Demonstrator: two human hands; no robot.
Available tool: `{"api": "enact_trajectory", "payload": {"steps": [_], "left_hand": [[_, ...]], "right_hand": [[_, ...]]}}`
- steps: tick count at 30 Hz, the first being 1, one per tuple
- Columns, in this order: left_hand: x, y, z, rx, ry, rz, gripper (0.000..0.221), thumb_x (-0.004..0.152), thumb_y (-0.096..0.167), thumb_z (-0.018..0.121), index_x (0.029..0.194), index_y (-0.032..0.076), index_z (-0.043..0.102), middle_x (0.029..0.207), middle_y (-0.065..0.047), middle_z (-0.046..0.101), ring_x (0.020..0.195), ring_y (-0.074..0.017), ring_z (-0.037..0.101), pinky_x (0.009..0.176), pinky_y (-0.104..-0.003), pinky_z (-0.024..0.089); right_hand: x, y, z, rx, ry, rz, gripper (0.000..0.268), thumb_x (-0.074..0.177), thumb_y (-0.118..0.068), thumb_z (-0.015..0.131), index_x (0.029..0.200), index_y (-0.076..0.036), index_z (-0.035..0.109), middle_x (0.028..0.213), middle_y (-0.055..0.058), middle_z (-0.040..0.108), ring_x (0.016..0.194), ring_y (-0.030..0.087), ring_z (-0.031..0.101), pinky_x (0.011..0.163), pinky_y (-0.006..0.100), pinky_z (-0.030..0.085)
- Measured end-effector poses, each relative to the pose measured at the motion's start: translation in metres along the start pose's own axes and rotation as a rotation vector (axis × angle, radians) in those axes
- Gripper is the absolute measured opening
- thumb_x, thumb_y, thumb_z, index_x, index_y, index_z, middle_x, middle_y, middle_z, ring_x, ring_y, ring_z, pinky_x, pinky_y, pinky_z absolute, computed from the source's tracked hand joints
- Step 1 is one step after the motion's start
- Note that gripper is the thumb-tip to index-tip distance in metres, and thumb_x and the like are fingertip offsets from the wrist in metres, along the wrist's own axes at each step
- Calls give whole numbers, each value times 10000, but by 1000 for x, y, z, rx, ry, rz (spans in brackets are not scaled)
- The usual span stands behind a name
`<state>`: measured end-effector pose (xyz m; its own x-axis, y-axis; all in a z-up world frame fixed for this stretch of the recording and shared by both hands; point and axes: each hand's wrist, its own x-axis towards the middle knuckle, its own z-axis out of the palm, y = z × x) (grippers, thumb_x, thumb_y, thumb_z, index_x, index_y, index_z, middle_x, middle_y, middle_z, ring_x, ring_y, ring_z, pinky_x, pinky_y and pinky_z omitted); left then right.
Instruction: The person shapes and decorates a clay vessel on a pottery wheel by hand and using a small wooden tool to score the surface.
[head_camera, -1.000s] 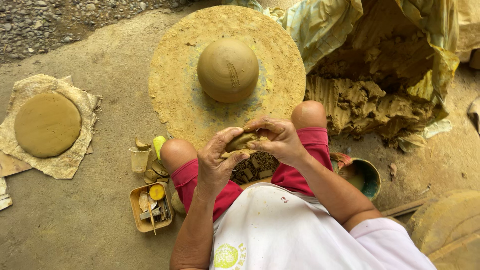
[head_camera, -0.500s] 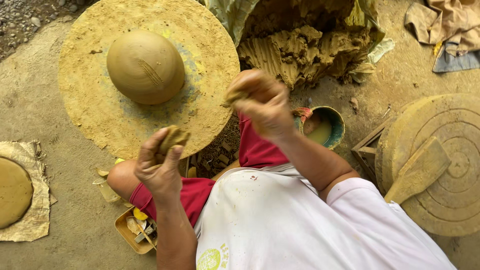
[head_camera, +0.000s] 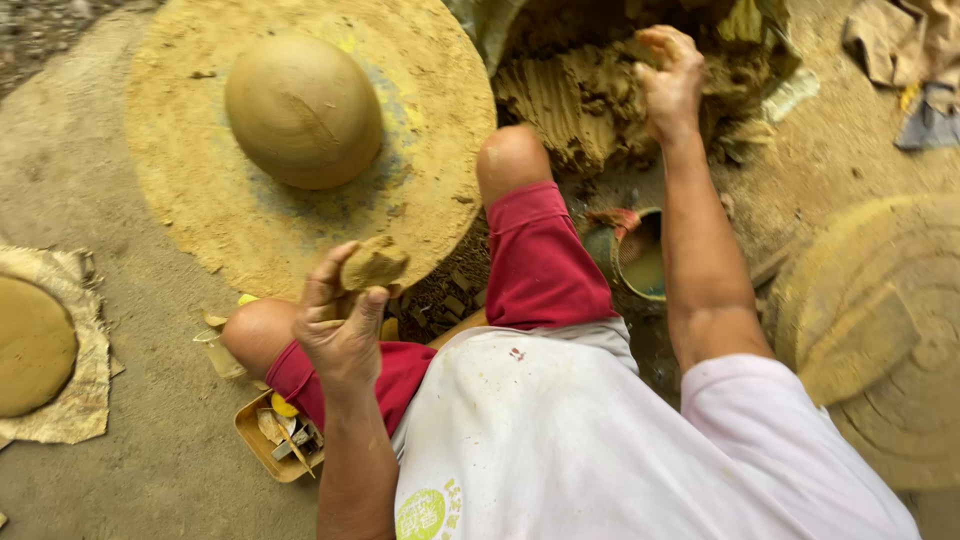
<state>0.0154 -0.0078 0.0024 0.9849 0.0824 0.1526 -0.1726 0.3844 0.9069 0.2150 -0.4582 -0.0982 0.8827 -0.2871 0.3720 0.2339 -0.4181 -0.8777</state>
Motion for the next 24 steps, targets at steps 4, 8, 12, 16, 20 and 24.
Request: {"api": "enact_trajectory", "payload": {"steps": [4, 8, 12, 16, 20, 24], "left_hand": [[-3, -16, 7, -38, -38, -8, 437, 946, 37, 777, 1362, 16, 643, 1262, -102, 726, 1154, -193, 711, 1043, -337, 615], [-2, -26, 17, -13, -43, 64, 426, 935, -18, 784, 1341, -6, 653, 1292, -97, 698, 1209, -173, 664, 1111, -323, 559], [-6, -19, 15, -44, -75, 68, 411, 942, -40, 782, 1325, -2, 637, 1369, -120, 654, 1292, -190, 636, 1167, -343, 538], [-8, -5, 8, -10, -107, 86, 453, 920, -56, 778, 1338, 2, 614, 1457, -148, 598, 1341, -206, 601, 1171, -354, 518], [-6, 2, 10, -188, -103, 37, 444, 975, 3, 756, 1391, -4, 602, 1539, -180, 552, 1382, -229, 602, 1218, -365, 513], [-5, 6, 19, -59, -5, 30, 711, 870, -29, 809, 1479, 79, 457, 1516, -174, 480, 1263, -192, 620, 1146, -359, 537]], "right_hand": [[-45, -86, 25, 62, -119, -85, 313, 990, 104, 718, 1275, -23, 688, 1183, 115, 705, 1056, 185, 671, 913, 306, 583], [-124, -198, 72, 359, -702, -393, 406, 911, -51, 791, 1295, -61, 662, 1245, 112, 667, 980, 186, 715, 836, 290, 635], [-138, -250, 96, 301, -686, -552, 493, 905, -72, 813, 1368, -73, 644, 1249, 107, 684, 1068, 247, 715, 903, 330, 598], [-135, -260, 108, 289, -651, -547, 416, 883, -53, 847, 1272, -88, 704, 1180, 106, 722, 1054, 201, 727, 882, 306, 614], [-140, -255, 114, 412, -672, -453, 425, 901, -7, 821, 1295, -53, 669, 1253, 103, 711, 1181, 204, 685, 1007, 328, 576], [-150, -248, 132, 1007, -705, 52, 405, 907, -1, 802, 1266, -73, 628, 1476, 105, 569, 1267, 185, 635, 1091, 301, 572]]}}
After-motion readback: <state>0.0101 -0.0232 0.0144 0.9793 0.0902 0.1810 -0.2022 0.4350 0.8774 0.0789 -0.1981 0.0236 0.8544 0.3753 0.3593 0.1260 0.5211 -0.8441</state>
